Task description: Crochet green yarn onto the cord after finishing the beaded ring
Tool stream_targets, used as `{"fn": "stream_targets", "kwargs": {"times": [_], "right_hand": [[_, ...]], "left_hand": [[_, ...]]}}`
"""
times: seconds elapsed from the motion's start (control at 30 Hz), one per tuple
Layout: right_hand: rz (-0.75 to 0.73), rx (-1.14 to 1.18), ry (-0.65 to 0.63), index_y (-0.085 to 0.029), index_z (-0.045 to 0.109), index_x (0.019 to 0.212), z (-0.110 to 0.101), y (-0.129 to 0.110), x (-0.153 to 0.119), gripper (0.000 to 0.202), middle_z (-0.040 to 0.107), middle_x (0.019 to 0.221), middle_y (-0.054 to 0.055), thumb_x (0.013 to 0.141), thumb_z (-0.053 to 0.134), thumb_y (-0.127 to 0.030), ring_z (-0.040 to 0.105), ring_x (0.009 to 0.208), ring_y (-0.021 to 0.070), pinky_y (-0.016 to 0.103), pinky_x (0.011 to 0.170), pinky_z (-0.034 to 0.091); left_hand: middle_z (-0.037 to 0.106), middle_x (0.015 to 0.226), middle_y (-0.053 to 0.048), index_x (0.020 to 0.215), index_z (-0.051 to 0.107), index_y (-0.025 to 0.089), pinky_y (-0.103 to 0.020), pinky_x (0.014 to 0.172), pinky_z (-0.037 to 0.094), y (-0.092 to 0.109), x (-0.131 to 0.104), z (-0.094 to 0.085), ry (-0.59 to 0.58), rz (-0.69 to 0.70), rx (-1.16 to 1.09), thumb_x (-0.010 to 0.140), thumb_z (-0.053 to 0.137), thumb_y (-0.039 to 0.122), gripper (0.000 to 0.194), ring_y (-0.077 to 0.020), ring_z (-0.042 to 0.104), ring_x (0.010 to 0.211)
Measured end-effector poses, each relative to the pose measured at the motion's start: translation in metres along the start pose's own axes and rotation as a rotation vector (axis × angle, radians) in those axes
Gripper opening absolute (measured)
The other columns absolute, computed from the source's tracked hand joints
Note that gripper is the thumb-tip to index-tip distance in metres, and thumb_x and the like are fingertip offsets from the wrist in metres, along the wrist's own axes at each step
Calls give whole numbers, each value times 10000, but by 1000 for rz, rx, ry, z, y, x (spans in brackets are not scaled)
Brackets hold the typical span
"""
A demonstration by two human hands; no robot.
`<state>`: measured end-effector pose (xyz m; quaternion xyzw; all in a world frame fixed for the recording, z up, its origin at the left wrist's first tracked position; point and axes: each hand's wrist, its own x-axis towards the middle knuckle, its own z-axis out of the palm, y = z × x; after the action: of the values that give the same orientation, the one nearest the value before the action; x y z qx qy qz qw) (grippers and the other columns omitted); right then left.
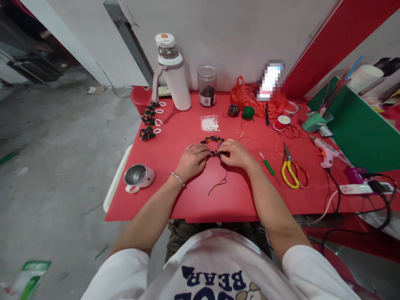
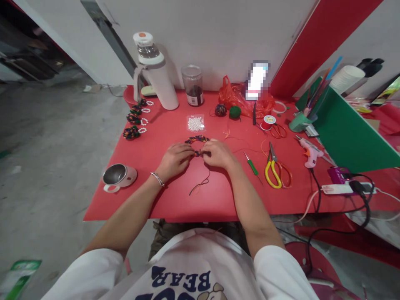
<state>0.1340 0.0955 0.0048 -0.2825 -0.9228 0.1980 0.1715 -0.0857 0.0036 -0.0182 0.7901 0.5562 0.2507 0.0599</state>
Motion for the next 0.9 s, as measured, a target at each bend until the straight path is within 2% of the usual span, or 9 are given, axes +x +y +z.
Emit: {"fn": "stream_targets", "kwargs": {"times": [0.13, 0.2, 0.3, 0.4, 0.53, 0.63, 0.7, 0.8, 0.9], "right_hand": [[-3, 0, 83, -227, 851, 960, 0, 3, 1, 328, 835, 1032, 44, 835, 582, -87, 660, 938, 238, 381, 904, 534], [-10, -8, 111, -219, 852, 993, 1, 6, 2, 351, 834, 1016, 54, 826, 582, -69, 643, 903, 241, 387, 875, 535], [-26, -16, 97, -220, 857, 1025, 4, 9, 3, 369, 827, 1009, 65, 829, 583, -69, 622, 902, 248, 393, 850, 532], [-47, -13, 60, -233, 862, 920, 7, 8, 3, 329, 820, 986, 60, 829, 591, -71, 610, 927, 251, 391, 845, 522], [-55, -30, 48, -211, 831, 825, 6, 4, 3, 278, 805, 939, 65, 830, 590, -74, 603, 912, 245, 382, 842, 506], [-7, -52, 79, -211, 811, 810, 6, 4, 3, 262, 793, 892, 64, 839, 588, -77, 602, 882, 240, 376, 822, 497], [55, -61, 142, -208, 821, 893, 6, 5, 3, 273, 795, 930, 70, 861, 583, -79, 611, 908, 246, 383, 841, 501], [112, -80, 222, -217, 802, 1157, 6, 9, 3, 374, 785, 1069, 86, 924, 544, -77, 608, 1003, 261, 401, 903, 502], [114, -112, 190, -266, 770, 1254, 7, 11, 2, 368, 753, 1120, 88, 1000, 536, -139, 583, 1042, 268, 399, 877, 488]], "left_hand": [[770, 1306, -80, 1213, 775, 223, -521, 1134, 477, 0, -1, 5, 19, 78, -10, 961, 549, 174, 342, -301, 640, 1313], [774, 1296, -86, 1193, 782, 224, -540, 1121, 485, -1, -1, 8, 25, 96, -20, 967, 550, 179, 327, -310, 644, 1306], [784, 1266, -96, 1157, 790, 218, -549, 1113, 491, -2, -2, 9, 45, 104, -40, 966, 545, 163, 315, -308, 651, 1289], [792, 1240, -87, 1133, 791, 225, -533, 1114, 492, -2, -2, 9, 53, 100, -54, 951, 551, 145, 312, -298, 661, 1270], [778, 1273, -97, 1256, 748, 230, -526, 1120, 484, 1, -2, 10, 51, 66, -53, 964, 549, 164, 359, -293, 653, 1282], [748, 1337, -105, 1342, 710, 237, -535, 1141, 459, 5, -1, 12, 25, 73, -29, 1000, 534, 215, 385, -297, 628, 1318], [737, 1353, -108, 1330, 722, 236, -539, 1151, 444, 8, -1, 12, 2, 93, -7, 1020, 524, 254, 368, -301, 621, 1318], [735, 1339, -120, 1269, 760, 226, -546, 1157, 432, 10, 0, 10, -14, 111, 10, 1027, 525, 280, 341, -309, 619, 1307], [730, 1347, -120, 1267, 761, 221, -547, 1172, 416, 11, 0, 8, -25, 115, 10, 1018, 539, 275, 339, -310, 604, 1327]]}}
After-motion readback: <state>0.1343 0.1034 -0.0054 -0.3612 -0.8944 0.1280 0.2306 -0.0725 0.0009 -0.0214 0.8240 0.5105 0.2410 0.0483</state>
